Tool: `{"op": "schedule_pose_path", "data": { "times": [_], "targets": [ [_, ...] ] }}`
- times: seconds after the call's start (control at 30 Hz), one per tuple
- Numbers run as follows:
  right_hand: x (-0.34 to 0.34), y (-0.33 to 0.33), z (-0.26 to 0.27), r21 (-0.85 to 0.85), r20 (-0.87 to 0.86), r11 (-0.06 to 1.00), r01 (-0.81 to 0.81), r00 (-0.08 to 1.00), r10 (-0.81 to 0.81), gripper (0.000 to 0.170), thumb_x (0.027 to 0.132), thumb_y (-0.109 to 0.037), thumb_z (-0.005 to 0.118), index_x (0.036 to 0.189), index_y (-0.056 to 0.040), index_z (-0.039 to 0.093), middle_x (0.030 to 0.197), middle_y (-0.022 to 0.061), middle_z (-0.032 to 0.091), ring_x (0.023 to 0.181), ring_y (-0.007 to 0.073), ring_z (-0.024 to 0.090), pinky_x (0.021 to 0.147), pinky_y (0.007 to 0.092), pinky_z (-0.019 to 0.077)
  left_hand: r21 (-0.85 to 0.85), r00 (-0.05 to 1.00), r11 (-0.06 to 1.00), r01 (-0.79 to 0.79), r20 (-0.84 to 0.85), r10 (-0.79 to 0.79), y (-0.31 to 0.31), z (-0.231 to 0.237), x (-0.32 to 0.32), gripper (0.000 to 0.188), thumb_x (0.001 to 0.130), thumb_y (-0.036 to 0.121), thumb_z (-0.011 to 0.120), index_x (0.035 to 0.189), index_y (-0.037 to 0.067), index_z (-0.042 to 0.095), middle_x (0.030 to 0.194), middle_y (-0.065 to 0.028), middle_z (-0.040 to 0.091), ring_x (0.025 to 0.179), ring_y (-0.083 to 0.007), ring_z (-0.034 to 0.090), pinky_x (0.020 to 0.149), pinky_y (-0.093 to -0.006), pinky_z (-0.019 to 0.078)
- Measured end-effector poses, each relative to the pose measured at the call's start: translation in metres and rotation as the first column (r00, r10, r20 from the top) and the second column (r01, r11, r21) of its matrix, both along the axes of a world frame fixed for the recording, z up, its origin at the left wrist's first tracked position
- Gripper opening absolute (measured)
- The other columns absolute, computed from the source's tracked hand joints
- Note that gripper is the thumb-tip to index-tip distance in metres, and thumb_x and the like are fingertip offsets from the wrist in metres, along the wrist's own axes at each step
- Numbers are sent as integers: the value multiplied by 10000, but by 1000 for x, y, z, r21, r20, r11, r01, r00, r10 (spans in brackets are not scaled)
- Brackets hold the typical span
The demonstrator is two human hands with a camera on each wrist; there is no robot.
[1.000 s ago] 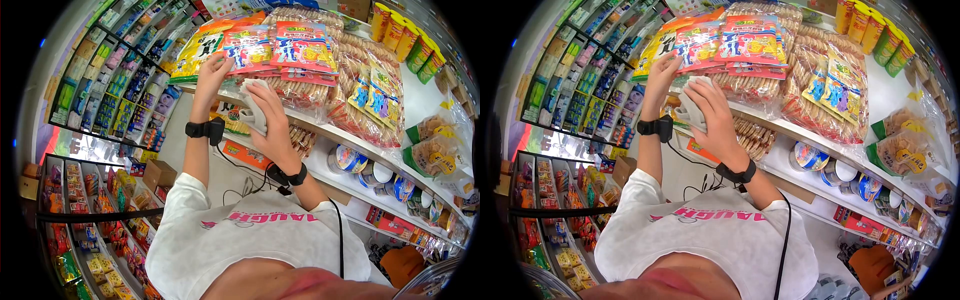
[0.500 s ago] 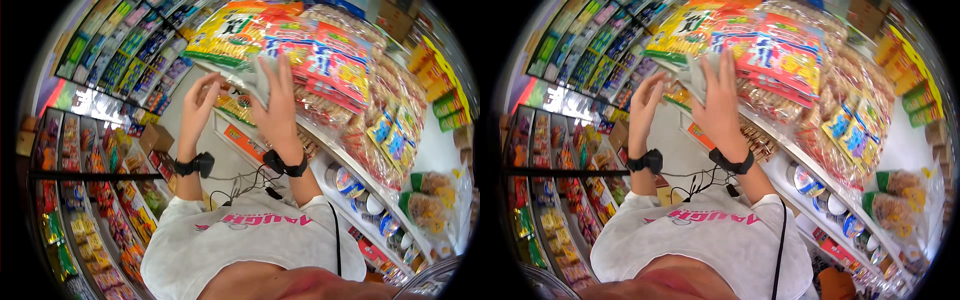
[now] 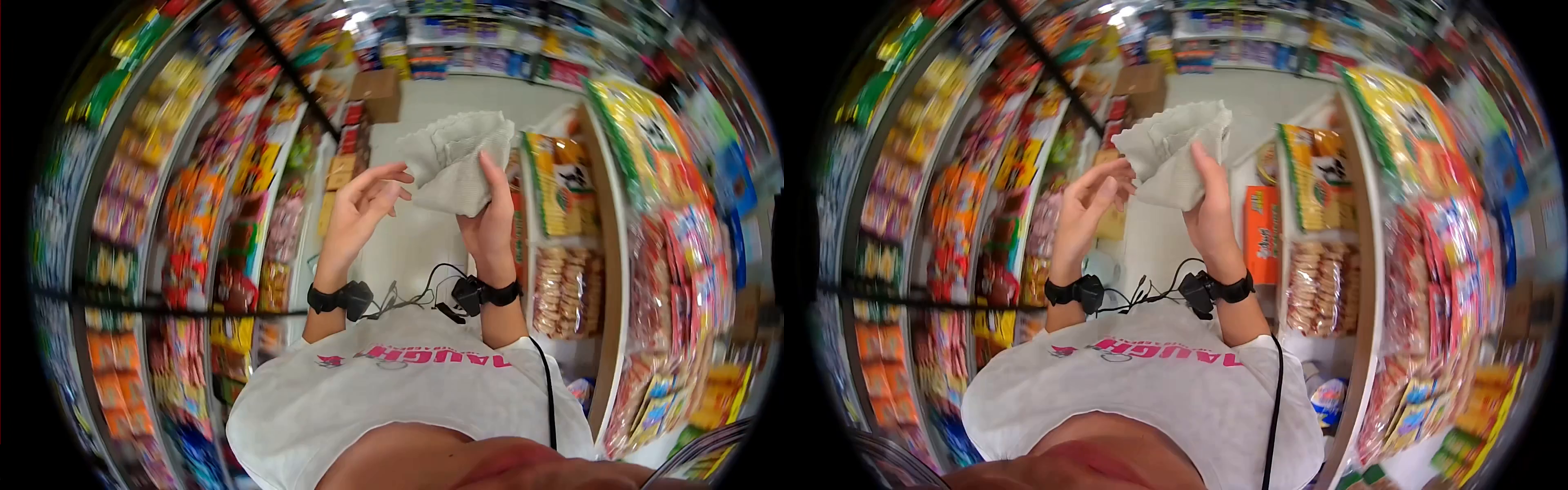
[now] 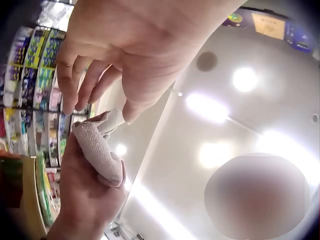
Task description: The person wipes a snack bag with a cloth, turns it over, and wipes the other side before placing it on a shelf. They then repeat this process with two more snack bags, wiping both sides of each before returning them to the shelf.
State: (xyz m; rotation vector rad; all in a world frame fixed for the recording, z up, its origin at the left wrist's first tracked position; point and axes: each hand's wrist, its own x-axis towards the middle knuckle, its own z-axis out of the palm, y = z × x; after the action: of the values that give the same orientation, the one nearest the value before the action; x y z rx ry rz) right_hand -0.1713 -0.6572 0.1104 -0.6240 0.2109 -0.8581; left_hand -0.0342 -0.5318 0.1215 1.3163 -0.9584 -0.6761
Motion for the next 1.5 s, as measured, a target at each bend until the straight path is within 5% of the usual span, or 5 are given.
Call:
{"op": "schedule_pose_path", "data": {
  "times": [0.27,0.37,0.73,1.13,1.5],
  "targets": [
    [141,161,-13,-18,-274,847,-532,817,507,419,981,-250,575,1325,-15,526,1252,71,620,1148,166,602,973,334,475,-80,843,850,-521,-206,497,195,-42,67,309,854,86,778,1099,-32,630,879,-26,687,774,-73,636,676,-213,483],
    [175,213,-24,-89,-356,657,-748,640,681,422,978,-236,589,1324,-4,524,1255,95,617,1142,167,604,969,336,481,-41,700,729,-683,-322,637,258,-54,76,318,849,118,789,1080,-37,634,855,-38,686,760,-73,634,652,-217,477],
    [266,351,-70,16,-534,337,-941,277,799,529,961,-284,650,1364,17,487,1319,104,571,1231,194,534,1037,326,414,116,364,395,-911,-222,905,400,-87,105,318,904,180,737,1067,-61,611,733,-44,643,634,-53,566,551,-220,428],
    [350,429,-73,4,-405,-50,-999,-48,913,505,943,-222,668,1355,13,494,1299,87,591,1196,184,573,1000,336,458,87,-90,-75,-993,-178,980,493,-94,94,182,982,189,599,1031,27,666,813,-15,667,729,-84,596,641,-229,421],
    [345,562,-134,19,-449,-472,-881,-430,783,515,885,-175,731,1334,-28,526,1251,58,611,1114,179,611,905,319,505,54,-454,-537,-842,-608,651,616,-145,14,233,977,188,581,1118,8,627,868,-35,653,772,-125,595,706,-254,457]
  ]
}}
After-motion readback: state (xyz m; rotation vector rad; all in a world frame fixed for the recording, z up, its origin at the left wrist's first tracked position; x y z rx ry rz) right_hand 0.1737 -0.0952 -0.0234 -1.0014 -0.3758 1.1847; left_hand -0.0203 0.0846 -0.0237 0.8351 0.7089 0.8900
